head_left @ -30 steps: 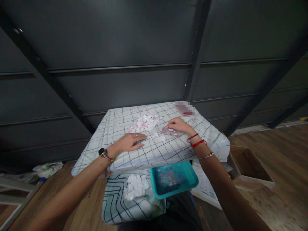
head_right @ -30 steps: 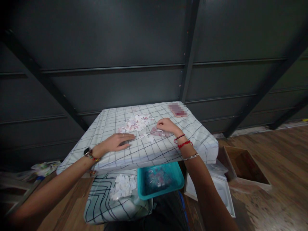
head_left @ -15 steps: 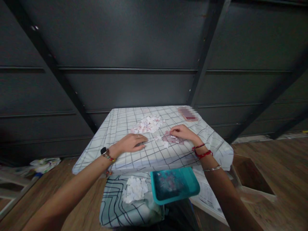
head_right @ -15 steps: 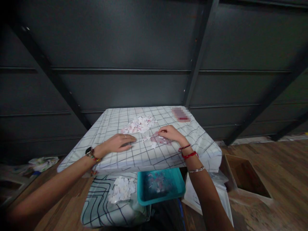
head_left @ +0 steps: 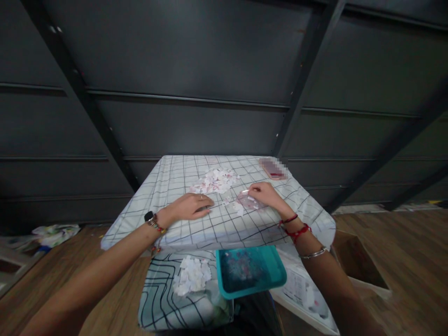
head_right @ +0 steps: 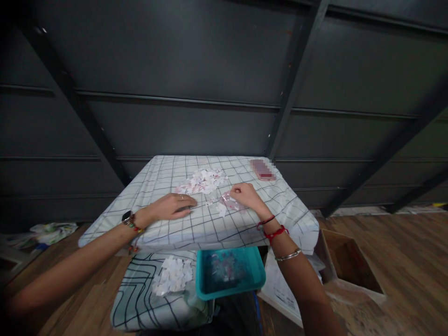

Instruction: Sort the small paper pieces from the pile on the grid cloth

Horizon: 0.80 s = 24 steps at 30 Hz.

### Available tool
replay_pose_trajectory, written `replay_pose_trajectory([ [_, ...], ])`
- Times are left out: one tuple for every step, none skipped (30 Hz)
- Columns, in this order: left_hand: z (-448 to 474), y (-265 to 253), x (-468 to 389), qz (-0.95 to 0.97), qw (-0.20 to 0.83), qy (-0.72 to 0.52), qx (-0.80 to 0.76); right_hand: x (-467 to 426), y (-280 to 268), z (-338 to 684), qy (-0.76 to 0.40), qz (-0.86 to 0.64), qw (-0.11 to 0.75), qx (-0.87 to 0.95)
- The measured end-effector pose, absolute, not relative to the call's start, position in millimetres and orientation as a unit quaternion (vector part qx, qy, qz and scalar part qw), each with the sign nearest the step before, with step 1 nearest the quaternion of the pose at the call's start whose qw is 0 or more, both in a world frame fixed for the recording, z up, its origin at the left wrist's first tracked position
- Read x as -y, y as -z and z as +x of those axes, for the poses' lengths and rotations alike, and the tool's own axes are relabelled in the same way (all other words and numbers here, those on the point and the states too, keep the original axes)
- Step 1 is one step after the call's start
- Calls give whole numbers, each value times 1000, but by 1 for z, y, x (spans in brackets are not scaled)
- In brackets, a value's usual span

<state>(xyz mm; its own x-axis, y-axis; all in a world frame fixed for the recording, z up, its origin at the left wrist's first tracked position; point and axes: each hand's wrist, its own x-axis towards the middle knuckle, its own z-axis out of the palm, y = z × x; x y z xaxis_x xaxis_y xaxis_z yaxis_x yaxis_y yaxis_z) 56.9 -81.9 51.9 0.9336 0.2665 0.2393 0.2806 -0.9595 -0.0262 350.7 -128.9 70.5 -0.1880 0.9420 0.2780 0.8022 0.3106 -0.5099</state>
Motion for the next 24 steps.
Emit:
replay_pose_trajectory([
  [57,-52,82,-983,34,113,137,129,-71,349,-126,-576,277,759],
  [57,-52,83,-984,40,107,135,130,-72,347,-122,-578,270,760],
  [57,-53,85,-985,46,100,135,130,-73,346,-113,-582,259,763],
  [57,-54,87,-985,53,91,138,131,-74,346,-103,-586,246,765],
  [57,-55,90,-985,59,81,144,132,-76,346,-94,-590,236,766],
  [57,-57,94,-984,64,72,152,133,-77,348,-86,-594,231,766],
  [58,-60,99,-983,69,63,160,135,-78,351,-82,-597,230,764],
  [58,-63,105,-982,73,56,164,137,-80,354,-83,-598,230,763],
  [59,-67,111,-982,76,55,163,140,-81,356,-85,-598,233,762],
  [61,-70,116,-984,78,56,150,142,-82,358,-87,-597,235,762],
  [62,-74,121,-986,78,64,134,144,-83,360,-88,-594,235,764],
  [63,-77,124,-988,73,66,118,146,-83,361,-87,-591,230,768],
  [63,-78,126,-990,63,69,107,148,-83,362,-84,-589,223,772],
  [63,-78,127,-992,49,67,98,149,-82,362,-80,-588,216,775],
  [63,-77,126,-994,32,61,89,150,-81,362,-78,-588,210,777],
  [62,-74,124,-996,13,50,79,150,-80,362,-78,-590,205,777],
  [61,-70,122,-997,-5,37,70,150,-79,361,-78,-592,204,776],
  [61,-65,120,-998,-22,24,62,149,-77,361,-77,-595,204,774],
  [60,-61,118,-997,-36,15,62,149,-76,359,-75,-596,206,772],
  [59,-57,116,-997,-46,11,65,148,-75,357,-72,-597,209,771],
  [59,-54,115,-996,-53,9,71,147,-73,355,-69,-595,213,771],
  [58,-53,115,-995,-57,8,76,145,-73,351,-68,-593,217,772],
  [58,-52,115,-995,-60,8,79,144,-72,348,-67,-590,222,773],
  [58,-51,115,-995,-62,9,80,143,-72,344,-65,-587,227,775],
])
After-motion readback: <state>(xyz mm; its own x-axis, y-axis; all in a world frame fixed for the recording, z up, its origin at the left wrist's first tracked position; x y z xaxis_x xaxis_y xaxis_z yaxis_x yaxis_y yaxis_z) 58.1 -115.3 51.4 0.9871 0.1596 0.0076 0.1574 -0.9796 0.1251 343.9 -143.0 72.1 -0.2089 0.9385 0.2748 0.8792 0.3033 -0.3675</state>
